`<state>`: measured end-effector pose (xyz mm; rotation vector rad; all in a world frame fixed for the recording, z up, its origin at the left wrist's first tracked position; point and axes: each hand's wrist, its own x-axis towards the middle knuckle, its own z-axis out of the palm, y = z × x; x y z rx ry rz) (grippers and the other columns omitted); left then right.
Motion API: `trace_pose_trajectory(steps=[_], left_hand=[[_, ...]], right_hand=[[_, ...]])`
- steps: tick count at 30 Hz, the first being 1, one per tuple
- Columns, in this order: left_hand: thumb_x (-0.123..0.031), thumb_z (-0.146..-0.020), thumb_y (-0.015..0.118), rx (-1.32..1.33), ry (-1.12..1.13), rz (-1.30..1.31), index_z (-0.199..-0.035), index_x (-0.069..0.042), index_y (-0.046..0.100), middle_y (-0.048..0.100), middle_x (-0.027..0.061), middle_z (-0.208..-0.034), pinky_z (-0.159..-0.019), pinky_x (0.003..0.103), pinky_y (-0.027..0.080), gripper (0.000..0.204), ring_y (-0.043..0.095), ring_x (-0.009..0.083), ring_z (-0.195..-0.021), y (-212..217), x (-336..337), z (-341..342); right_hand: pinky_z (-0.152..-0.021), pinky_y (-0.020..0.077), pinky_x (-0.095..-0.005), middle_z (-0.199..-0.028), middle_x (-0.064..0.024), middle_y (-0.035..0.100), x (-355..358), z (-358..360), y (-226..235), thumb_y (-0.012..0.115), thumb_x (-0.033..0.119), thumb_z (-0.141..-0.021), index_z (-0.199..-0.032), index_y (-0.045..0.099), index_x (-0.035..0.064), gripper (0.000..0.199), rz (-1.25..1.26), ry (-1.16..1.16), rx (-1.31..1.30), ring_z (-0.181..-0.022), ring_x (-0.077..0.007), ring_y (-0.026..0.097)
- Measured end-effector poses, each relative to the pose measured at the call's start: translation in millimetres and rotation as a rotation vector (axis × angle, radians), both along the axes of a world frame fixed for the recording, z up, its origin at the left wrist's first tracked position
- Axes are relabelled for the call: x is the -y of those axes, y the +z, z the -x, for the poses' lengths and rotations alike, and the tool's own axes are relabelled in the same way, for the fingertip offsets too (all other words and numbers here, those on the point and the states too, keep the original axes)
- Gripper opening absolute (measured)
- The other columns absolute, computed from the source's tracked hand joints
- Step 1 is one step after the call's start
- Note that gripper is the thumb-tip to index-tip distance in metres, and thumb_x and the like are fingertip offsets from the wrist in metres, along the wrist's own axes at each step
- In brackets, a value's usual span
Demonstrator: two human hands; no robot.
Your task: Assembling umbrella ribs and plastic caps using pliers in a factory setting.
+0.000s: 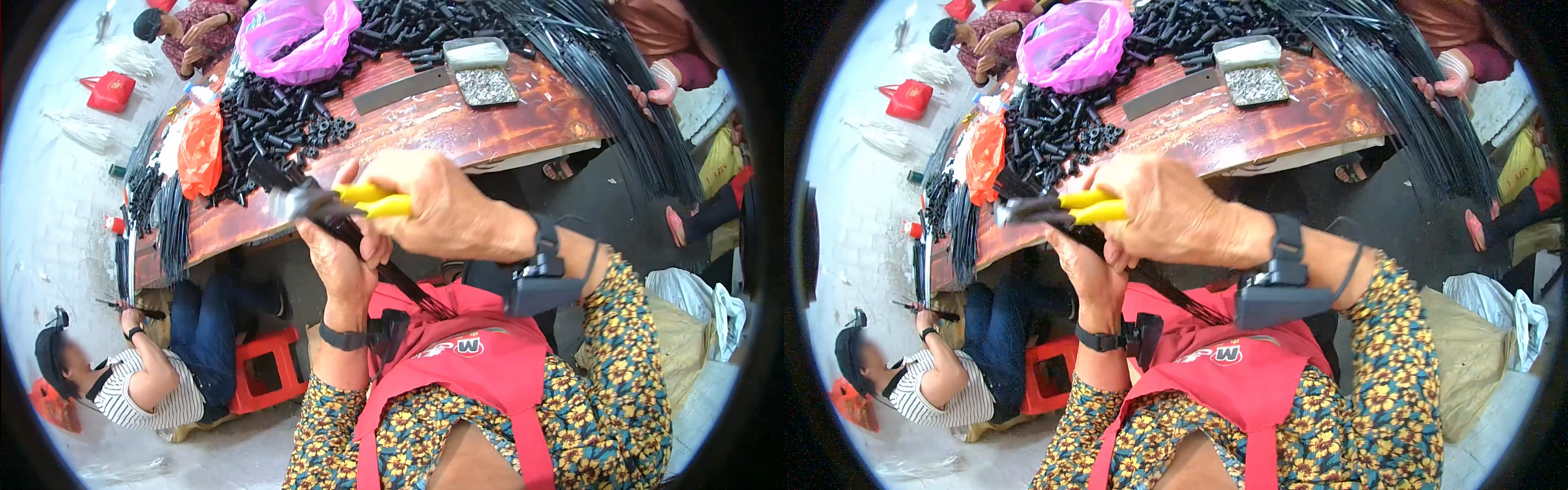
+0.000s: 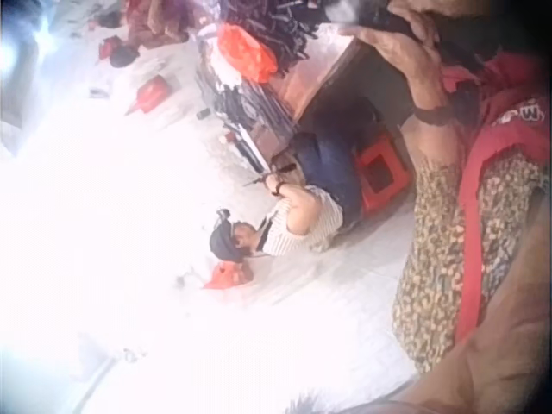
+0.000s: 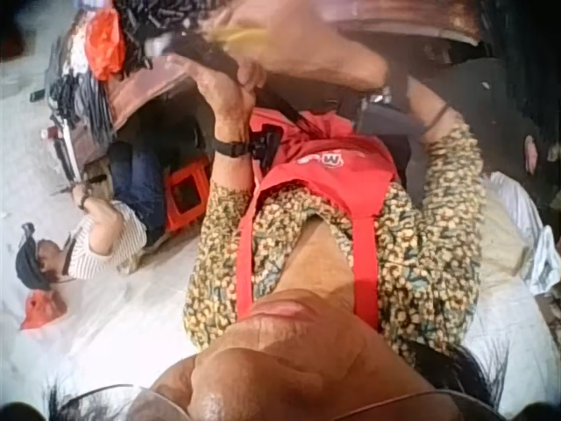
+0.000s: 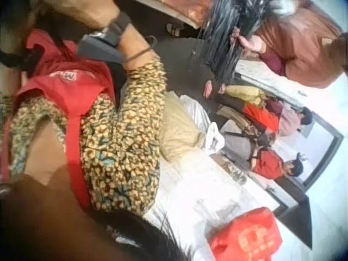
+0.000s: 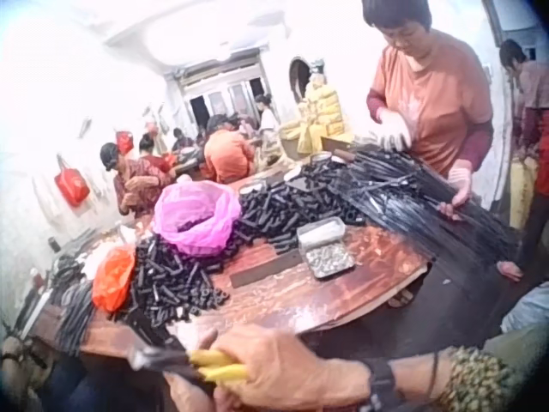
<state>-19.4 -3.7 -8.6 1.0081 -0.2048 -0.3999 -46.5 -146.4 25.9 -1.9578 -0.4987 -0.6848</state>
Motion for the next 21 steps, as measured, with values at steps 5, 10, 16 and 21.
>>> trace_pose_trajectory(steps=[5, 10, 16, 21], left_hand=[[-0.04, -0.097, 0.037, -0.076, 0.315, 0.059, -0.107, -0.009, 0.059, 0.062, 0.005, -0.092, -0.058, 0.03, 0.052, 0.04, 0.062, 0.0164, -0.074, -21, -2, -4], [-0.073, -0.088, 0.02, -0.054, 0.093, -0.118, -0.081, -0.013, 0.054, 0.041, -0.0003, -0.046, -0.036, 0.023, 0.032, 0.069, 0.039, 0.0098, -0.037, -29, -35, -15], [-0.061, -0.092, 0.028, 0.1, -0.183, -0.081, -0.07, -0.012, 0.048, 0.033, -0.0015, -0.045, -0.035, 0.024, 0.029, 0.058, 0.032, 0.013, -0.033, 6, -1, 5], [-0.051, -0.095, 0.028, 0.235, 0.075, -0.286, -0.063, -0.011, 0.042, 0.03, -0.0004, -0.045, -0.036, 0.024, 0.028, 0.053, 0.03, 0.0126, -0.034, 0, 9, 16]], right_hand=[[-0.069, 0.0505, -0.0401, -0.084, -0.0142, 0.062, -8, -7, -17, 0.067, 0.021, -0.07, -0.089, 0.067, 0.008, 0.024, 0.136, -0.001, -0.05, -0.08, -0.0329, 0.061], [-0.053, 0.0491, -0.0425, -0.059, -0.0181, 0.059, -22, -27, -21, 0.064, 0.02, -0.063, -0.064, 0.064, 0.004, 0.016, 0.089, 0.054, 0.124, -0.058, -0.0352, 0.062], [-0.058, 0.0507, -0.0403, -0.063, -0.0143, 0.062, 6, -13, -3, 0.064, 0.022, -0.061, -0.066, 0.066, 0.0056, 0.017, 0.303, 0.055, 0.208, -0.065, -0.0314, 0.064], [-0.055, 0.0502, -0.0366, -0.072, -0.0056, 0.059, 12, -10, -2, 0.064, 0.036, -0.065, -0.069, 0.063, 0.0083, 0.028, 0.618, -0.125, 0.51, -0.07, -0.0245, 0.06]])
